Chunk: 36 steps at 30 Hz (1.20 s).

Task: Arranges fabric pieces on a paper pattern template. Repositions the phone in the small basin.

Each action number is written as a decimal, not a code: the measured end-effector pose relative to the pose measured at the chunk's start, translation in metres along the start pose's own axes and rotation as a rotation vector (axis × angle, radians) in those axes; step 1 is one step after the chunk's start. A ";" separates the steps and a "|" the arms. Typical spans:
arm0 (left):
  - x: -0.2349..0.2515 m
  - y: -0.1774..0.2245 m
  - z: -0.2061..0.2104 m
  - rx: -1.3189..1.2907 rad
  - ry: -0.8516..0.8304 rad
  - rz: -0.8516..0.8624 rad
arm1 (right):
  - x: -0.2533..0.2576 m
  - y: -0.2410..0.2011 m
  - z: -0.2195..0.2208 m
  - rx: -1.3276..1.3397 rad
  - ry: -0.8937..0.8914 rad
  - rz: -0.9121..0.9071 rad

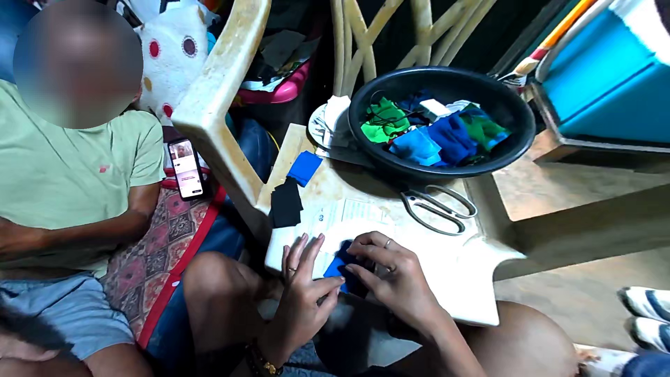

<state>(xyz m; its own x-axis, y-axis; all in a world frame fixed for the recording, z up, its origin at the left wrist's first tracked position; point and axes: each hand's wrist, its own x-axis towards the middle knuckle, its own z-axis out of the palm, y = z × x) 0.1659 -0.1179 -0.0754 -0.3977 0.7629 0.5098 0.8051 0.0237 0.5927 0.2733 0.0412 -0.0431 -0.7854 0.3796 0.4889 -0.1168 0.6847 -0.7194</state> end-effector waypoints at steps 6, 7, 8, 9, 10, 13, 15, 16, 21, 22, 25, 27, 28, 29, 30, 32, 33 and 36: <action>0.000 0.000 0.000 0.009 -0.007 -0.003 | -0.001 0.003 0.002 -0.045 -0.107 0.074; 0.000 0.000 0.001 0.011 -0.007 -0.002 | 0.000 0.003 0.002 -0.048 -0.115 0.085; 0.000 0.000 0.001 0.016 -0.009 -0.002 | 0.000 0.002 0.001 -0.048 -0.120 0.093; 0.000 0.001 0.001 0.018 -0.007 -0.003 | 0.000 0.002 0.001 -0.046 -0.124 0.098; 0.001 0.001 0.001 0.012 -0.005 -0.004 | 0.000 0.001 0.000 -0.038 -0.123 0.101; 0.002 0.001 -0.004 -0.051 0.066 -0.020 | 0.000 0.003 0.000 0.048 -0.053 0.076; 0.005 -0.002 -0.015 -0.008 0.177 -0.050 | -0.001 0.007 -0.004 0.139 0.054 0.044; 0.008 -0.005 -0.025 0.033 0.241 -0.084 | -0.001 0.011 -0.007 0.165 0.110 0.027; 0.037 -0.067 -0.089 0.065 0.570 -0.399 | 0.000 0.025 -0.023 0.220 0.302 0.034; 0.047 -0.085 -0.105 0.010 0.593 -0.516 | 0.000 0.024 -0.025 0.246 0.335 0.061; 0.078 -0.143 -0.138 -0.049 0.633 -0.846 | 0.000 0.025 -0.029 0.279 0.404 0.120; 0.094 -0.173 -0.148 0.094 0.573 -1.003 | 0.001 0.026 -0.028 0.283 0.427 0.130; 0.102 -0.190 -0.152 0.167 0.532 -1.031 | 0.002 0.027 -0.027 0.285 0.430 0.133; 0.108 -0.208 -0.154 0.210 0.505 -1.059 | 0.003 0.028 -0.027 0.288 0.432 0.135; 0.111 -0.224 -0.155 0.239 0.484 -1.070 | 0.003 0.029 -0.026 0.289 0.434 0.138; 0.111 -0.248 -0.152 0.255 0.450 -1.068 | 0.003 0.030 -0.026 0.279 0.437 0.143; 0.110 -0.256 -0.150 0.270 0.439 -1.065 | 0.004 0.031 -0.026 0.274 0.438 0.145; 0.112 -0.263 -0.148 0.359 0.399 -1.089 | 0.004 0.032 -0.027 0.271 0.449 0.149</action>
<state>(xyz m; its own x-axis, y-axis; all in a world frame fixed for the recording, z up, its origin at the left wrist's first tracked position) -0.1552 -0.1339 -0.0819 -0.9988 -0.0193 0.0461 0.0157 0.7543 0.6564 0.2828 0.0810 -0.0508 -0.4758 0.7289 0.4922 -0.2230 0.4413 -0.8692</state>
